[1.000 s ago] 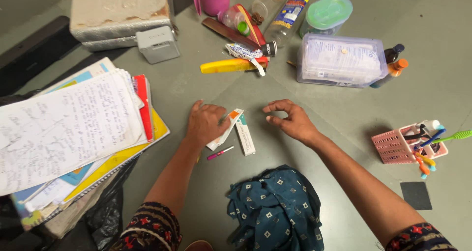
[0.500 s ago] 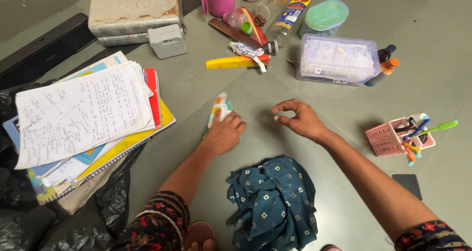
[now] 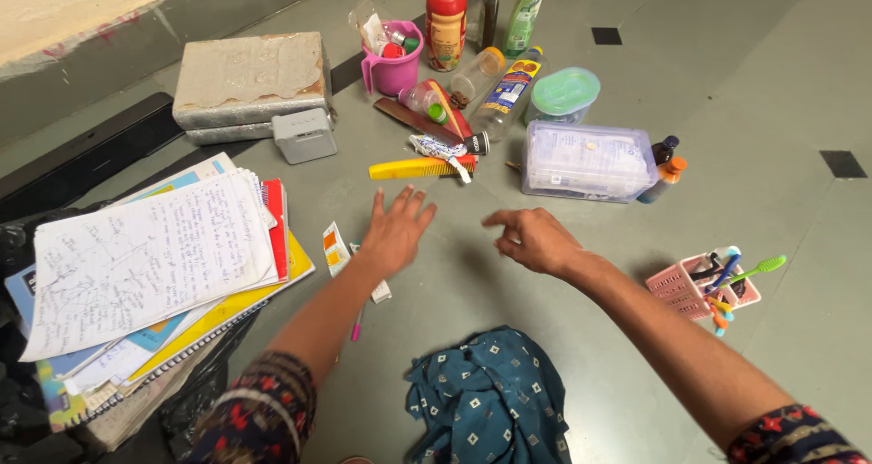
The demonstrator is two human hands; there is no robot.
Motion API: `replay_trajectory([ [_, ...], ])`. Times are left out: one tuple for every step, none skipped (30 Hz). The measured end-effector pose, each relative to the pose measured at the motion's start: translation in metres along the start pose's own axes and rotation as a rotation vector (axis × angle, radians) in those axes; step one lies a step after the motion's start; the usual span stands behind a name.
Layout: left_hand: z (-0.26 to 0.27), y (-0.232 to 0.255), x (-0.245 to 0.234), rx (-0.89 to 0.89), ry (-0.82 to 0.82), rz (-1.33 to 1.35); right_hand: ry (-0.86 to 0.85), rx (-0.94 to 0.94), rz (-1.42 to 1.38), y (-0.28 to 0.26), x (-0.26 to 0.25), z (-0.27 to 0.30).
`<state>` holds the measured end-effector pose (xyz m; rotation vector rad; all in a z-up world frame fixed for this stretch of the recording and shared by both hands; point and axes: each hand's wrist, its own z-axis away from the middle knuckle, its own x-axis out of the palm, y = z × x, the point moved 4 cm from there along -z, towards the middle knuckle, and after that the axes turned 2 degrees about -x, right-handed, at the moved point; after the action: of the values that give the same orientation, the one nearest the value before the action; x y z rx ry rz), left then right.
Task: The person wipes a pink plastic organizer with a cloth, then places toothbrushes, toothpaste, and other small items into it. They also handle combs, a small bottle, and a plastic water bottle, arranging them on the floor.
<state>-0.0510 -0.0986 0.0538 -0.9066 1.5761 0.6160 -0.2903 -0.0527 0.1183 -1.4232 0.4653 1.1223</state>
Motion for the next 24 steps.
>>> replay_trajectory([
  [-0.014,-0.005,-0.003,-0.012,-0.014,-0.026,0.042,-0.214,0.185,-0.009,-0.002,0.001],
  [-0.028,-0.011,-0.002,-0.105,-0.122,0.000,0.081,-0.422,0.370,-0.017,-0.002,0.005],
  [-0.040,-0.018,-0.001,-0.197,-0.231,0.027,0.118,-0.632,0.556,-0.025,0.000,0.012],
  [-0.044,-0.021,0.002,-0.287,-0.346,0.050,-0.033,-0.439,0.586,-0.020,0.007,0.011],
  [-0.048,-0.021,0.002,-0.362,-0.328,0.136,-0.186,-0.248,0.610,-0.016,0.013,0.012],
  [-0.055,-0.020,0.003,-0.433,-0.305,0.220,-0.335,-0.054,0.630,-0.011,0.017,0.013],
  [-0.062,-0.019,0.006,-0.503,-0.282,0.305,-0.364,-0.045,0.654,-0.013,0.018,0.013],
  [-0.066,-0.013,0.012,-0.486,-0.241,0.313,-0.408,-0.039,0.673,-0.015,0.023,0.018],
  [-0.070,-0.007,0.020,-0.469,-0.200,0.322,-0.451,-0.033,0.693,-0.016,0.027,0.023],
  [-0.068,-0.006,0.028,-0.461,-0.164,0.322,-0.444,-0.005,0.621,-0.020,0.032,0.026],
  [-0.065,-0.007,0.038,-0.453,-0.167,0.362,-0.437,0.022,0.550,-0.022,0.035,0.029],
  [-0.071,-0.008,0.045,-0.439,-0.155,0.404,-0.417,0.055,0.489,-0.022,0.030,0.026],
  [-0.080,-0.011,0.052,-0.424,-0.143,0.444,-0.409,0.061,0.463,-0.021,0.026,0.022],
  [-0.086,-0.017,0.058,-0.463,-0.136,0.445,-0.406,0.073,0.437,-0.017,0.024,0.021],
  [-0.092,-0.026,0.064,-0.502,-0.129,0.445,-0.403,0.085,0.410,-0.012,0.022,0.019],
  [-0.095,-0.022,0.075,-0.535,-0.138,0.456,-0.368,0.090,0.367,-0.004,0.023,0.019],
  [-0.099,-0.017,0.084,-0.527,-0.155,0.455,-0.332,0.095,0.325,0.005,0.024,0.014],
  [-0.102,-0.022,0.089,-0.519,-0.172,0.446,-0.293,0.096,0.278,0.012,0.026,0.008],
  [-0.108,-0.025,0.093,-0.512,-0.190,0.437,-0.250,0.086,0.252,0.018,0.027,0.003],
  [-0.117,-0.024,0.094,-0.472,-0.176,0.373,-0.209,0.074,0.228,0.025,0.028,0.000],
  [-0.126,-0.025,0.095,-0.431,-0.161,0.310,-0.168,0.063,0.204,0.030,0.030,-0.002],
  [-0.138,-0.025,0.095,-0.390,-0.136,0.251,-0.152,0.060,0.174,0.035,0.031,-0.004],
  [-0.147,-0.027,0.096,-0.384,-0.142,0.203,-0.135,0.058,0.144,0.039,0.033,-0.006],
  [-0.157,-0.030,0.097,-0.379,-0.142,0.156,-0.116,0.054,0.118,0.043,0.033,-0.008],
])
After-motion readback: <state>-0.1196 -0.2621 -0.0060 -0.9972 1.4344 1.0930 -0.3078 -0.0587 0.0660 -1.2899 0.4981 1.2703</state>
